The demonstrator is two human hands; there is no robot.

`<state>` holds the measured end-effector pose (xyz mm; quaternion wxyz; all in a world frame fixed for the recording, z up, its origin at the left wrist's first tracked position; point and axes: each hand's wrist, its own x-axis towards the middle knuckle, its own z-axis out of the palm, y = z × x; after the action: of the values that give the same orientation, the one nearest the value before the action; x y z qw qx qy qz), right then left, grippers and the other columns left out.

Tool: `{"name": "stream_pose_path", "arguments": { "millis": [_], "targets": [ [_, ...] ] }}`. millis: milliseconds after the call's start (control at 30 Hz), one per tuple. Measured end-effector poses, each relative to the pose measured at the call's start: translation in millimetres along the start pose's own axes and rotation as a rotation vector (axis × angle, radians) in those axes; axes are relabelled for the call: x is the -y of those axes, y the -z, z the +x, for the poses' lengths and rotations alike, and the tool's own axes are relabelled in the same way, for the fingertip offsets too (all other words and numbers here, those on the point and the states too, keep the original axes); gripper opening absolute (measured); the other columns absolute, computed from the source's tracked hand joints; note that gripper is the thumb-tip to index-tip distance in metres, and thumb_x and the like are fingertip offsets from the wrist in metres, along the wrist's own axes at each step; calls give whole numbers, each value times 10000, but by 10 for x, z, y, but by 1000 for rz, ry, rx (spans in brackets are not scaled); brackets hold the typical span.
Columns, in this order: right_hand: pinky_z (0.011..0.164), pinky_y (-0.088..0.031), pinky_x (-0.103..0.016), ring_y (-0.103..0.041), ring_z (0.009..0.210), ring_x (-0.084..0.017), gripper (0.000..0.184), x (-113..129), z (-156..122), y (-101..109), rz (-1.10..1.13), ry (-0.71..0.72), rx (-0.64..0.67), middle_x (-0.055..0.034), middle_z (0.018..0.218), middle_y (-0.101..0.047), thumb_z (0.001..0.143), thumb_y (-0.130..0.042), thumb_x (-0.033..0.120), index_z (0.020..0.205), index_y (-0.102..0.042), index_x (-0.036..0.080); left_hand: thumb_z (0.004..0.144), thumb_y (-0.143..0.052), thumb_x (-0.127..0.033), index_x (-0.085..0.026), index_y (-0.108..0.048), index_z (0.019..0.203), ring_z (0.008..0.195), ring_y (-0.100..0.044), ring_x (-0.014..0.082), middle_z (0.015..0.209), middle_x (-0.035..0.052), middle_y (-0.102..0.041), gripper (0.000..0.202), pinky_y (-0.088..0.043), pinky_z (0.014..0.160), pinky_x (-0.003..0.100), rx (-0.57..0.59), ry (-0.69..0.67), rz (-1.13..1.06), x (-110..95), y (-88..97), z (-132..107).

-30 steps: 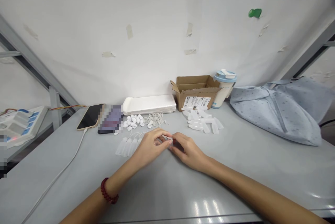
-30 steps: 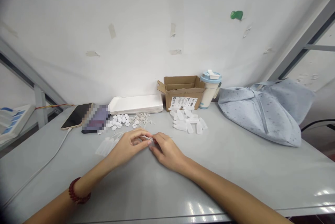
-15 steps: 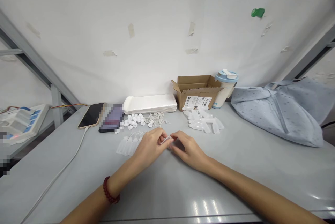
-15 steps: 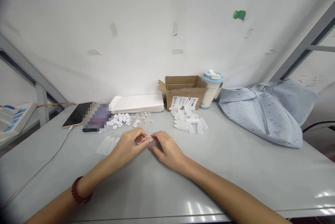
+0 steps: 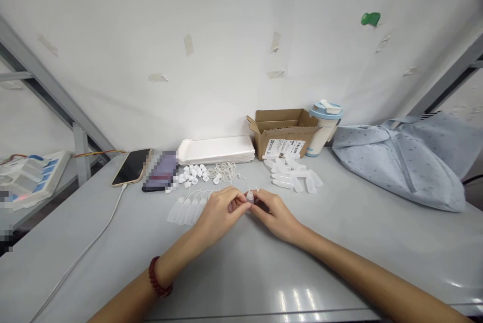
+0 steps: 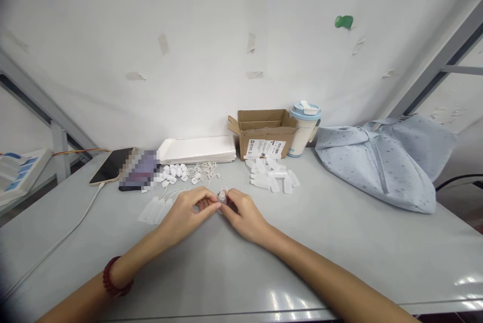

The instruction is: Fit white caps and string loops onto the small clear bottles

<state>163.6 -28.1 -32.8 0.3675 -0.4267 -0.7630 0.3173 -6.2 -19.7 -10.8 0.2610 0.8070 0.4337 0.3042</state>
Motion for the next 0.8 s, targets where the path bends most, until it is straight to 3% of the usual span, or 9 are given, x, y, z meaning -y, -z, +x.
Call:
{"name": "stream_pose_path", "arguments": {
  "millis": [100, 167, 300, 433, 633, 800],
  "targets": [
    [587, -343, -238, -420, 630, -117, 190, 5, 10, 21, 99, -63, 12, 24, 677, -476, 882, -477, 307, 750, -520, 178, 833, -541, -224, -183, -594, 880, 727, -565, 141, 859, 31, -613, 81, -465, 651, 260, -51, -105, 60, 17, 18, -5],
    [595, -342, -239, -411, 626, -117, 205, -1, 12, 29, 187, -103, 31, 30, 665, -460, 874, -481, 329, 744, -521, 177, 846, -528, -212, -186, -578, 979, 871, -565, 167, 985, 60, -596, 144, -474, 753, 292, -58, -206, 90, 27, 25, -8],
    [648, -358, -256, -434, 666, -129, 226, -17, 16, 45, 358, -155, 74, 21, 692, -472, 867, -476, 356, 760, -547, 170, 831, -559, -212, -196, -504, 1148, 1083, -487, 220, 1142, 89, -554, 322, -431, 921, 378, 10, -347, 176, 34, 32, -15],
    [710, -381, -279, -486, 722, -148, 260, -11, 29, 70, 450, -185, 97, -7, 751, -542, 863, -483, 380, 809, -601, 155, 803, -600, -226, -201, -449, 1211, 1121, -456, 241, 1170, 89, -540, 436, -435, 928, 407, 60, -369, 274, 34, 27, -14],
    [804, -432, -321, -579, 832, -182, 281, -27, 37, 49, 529, -184, 94, -38, 855, -638, 860, -500, 406, 963, -619, 174, 840, -503, -159, -197, -467, 1157, 1094, -469, 243, 1130, 97, -527, 321, -442, 902, 416, 29, -347, 319, 22, 21, -13],
    [829, -443, -336, -602, 842, -175, 282, -52, 32, 14, 550, -178, 67, -37, 874, -661, 847, -534, 381, 1032, -603, 180, 779, -624, -229, -200, -450, 1158, 1096, -463, 265, 1144, 102, -513, 417, -449, 886, 424, 27, -335, 354, 42, -13, -23]
  ]
}}
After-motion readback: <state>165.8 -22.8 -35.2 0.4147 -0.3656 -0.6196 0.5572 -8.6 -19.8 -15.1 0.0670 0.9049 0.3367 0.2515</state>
